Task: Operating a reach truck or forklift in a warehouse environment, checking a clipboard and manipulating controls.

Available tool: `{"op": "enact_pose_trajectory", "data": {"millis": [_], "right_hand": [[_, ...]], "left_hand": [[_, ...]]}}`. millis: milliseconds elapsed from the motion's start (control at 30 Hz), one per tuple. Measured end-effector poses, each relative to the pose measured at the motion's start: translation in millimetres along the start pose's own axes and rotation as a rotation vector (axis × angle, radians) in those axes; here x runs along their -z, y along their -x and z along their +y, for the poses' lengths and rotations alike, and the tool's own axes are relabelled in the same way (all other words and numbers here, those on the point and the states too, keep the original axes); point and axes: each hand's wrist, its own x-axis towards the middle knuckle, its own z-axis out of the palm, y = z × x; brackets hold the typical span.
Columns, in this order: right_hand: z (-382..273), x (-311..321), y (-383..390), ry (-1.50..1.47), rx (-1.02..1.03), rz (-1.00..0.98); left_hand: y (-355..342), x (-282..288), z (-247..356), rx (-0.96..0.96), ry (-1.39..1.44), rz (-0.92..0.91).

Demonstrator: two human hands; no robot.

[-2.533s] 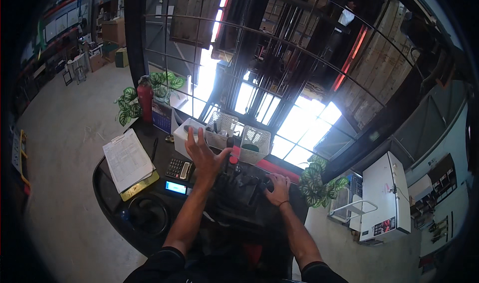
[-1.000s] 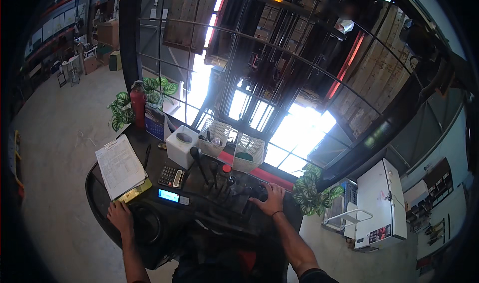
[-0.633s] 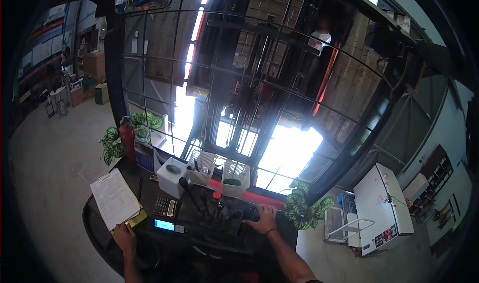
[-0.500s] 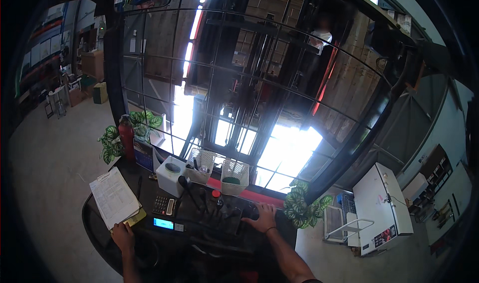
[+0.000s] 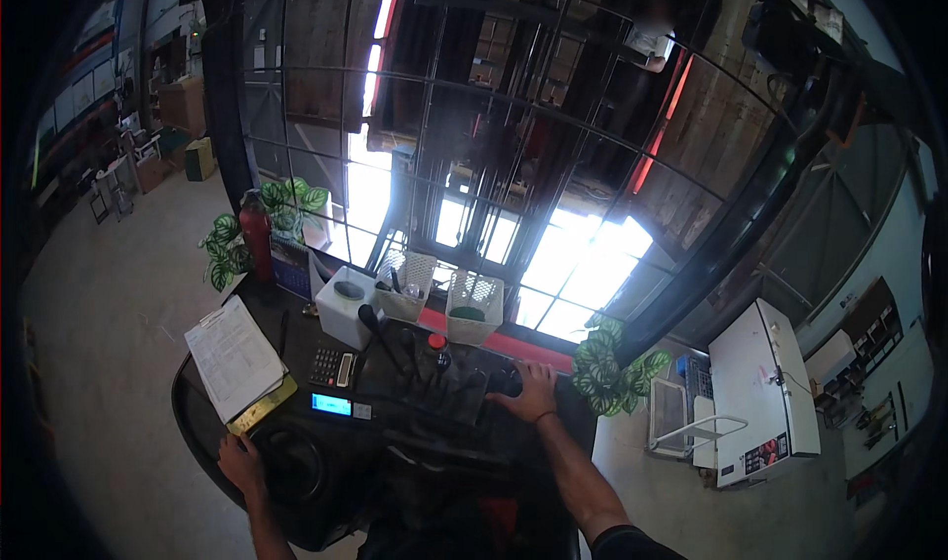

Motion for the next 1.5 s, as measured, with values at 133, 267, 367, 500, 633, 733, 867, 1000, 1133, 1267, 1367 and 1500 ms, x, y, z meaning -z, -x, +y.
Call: {"op": "enact_pose_trajectory", "data": {"millis": [133,267,367,500,633,733,867,1000,1133,1267,1367,1500], "right_hand": [[5,-3,-2,0.015,0.033,0.050],[9,-3,2,0.002,0.031,0.053],[11,-1,-4,-0.049,0.010,0.004],[16,-1,-7,-0.032,0.034,0.016],[18,3,-7,-0.008,0.053,0.033],[13,3,1,-0.033,0.045,0.009],[14,3,10,-0.051,0.037,-0.057],[16,2,6,-0.030,0.009,-0.046],[13,4,-4,-0.026,-0.002,-0.026],[14,14,-16,-0.021,0.004,-0.008],[13,19,-18,-0.051,-0.008,-0.012],[10,8,1,-0.030,0.016,-0.021]], "left_hand": [[13,6,-3,-0.001,-0.003,-0.030],[31,12,-5,0.044,0.023,-0.021],[45,7,-12,0.030,0.045,0.050],[78,8,-11,-0.088,-0.008,0.160],[91,24,4,-0.032,0.017,0.059],[92,21,-9,-0.028,0.025,0.104],[99,28,-17,0.009,0.017,0.007],[98,34,-5,0.012,0.002,0.019],[105,17,-9,-0.018,0.054,0.054],[115,26,24,-0.074,0.150,0.013],[111,18,21,-0.069,0.146,0.017],[115,29,-3,-0.090,0.082,-0.013]]}}
